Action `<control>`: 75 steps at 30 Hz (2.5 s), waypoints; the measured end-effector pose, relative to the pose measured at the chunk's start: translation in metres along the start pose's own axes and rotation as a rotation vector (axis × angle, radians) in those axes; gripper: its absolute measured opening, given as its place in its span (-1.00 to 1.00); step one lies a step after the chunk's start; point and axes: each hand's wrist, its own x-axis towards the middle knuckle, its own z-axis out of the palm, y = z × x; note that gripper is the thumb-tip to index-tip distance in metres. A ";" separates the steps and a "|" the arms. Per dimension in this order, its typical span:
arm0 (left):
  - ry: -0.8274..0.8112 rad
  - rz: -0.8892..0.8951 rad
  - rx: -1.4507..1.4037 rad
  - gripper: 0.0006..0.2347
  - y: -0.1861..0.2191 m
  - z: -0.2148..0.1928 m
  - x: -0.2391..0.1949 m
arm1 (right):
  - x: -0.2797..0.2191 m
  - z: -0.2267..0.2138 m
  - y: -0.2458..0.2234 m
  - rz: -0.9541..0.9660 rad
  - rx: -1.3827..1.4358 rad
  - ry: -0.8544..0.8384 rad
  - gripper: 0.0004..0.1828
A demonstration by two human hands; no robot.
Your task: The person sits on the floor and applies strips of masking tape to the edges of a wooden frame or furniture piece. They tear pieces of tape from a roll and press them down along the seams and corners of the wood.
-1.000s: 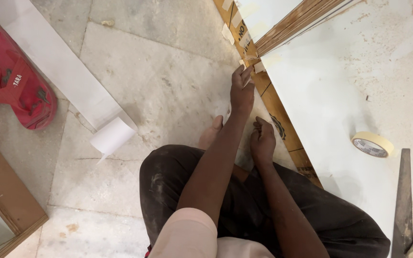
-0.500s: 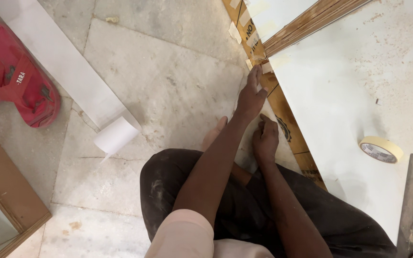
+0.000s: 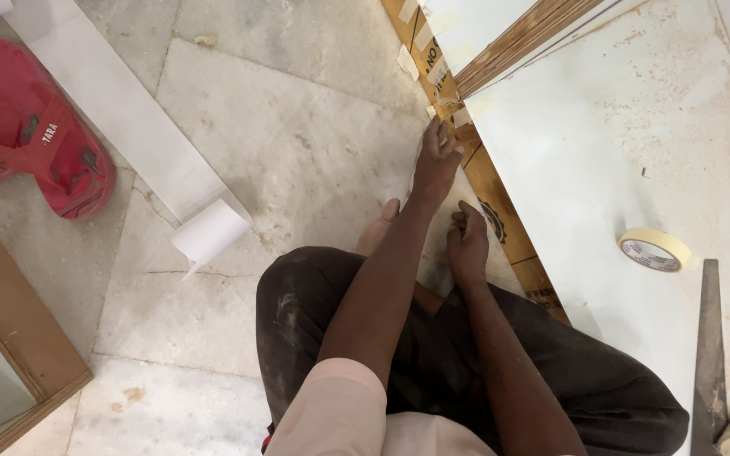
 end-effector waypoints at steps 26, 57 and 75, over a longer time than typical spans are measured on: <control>-0.003 0.098 0.847 -0.21 0.041 0.025 -0.036 | 0.009 0.015 0.021 -0.022 -0.296 0.044 -0.66; -0.019 0.180 1.066 -0.37 0.021 -0.005 0.001 | -0.004 -0.255 0.029 -0.134 -0.977 0.423 -0.64; 0.162 0.158 0.668 -0.51 0.007 -0.019 0.000 | -0.024 -0.291 0.075 -0.023 -0.840 0.545 -0.72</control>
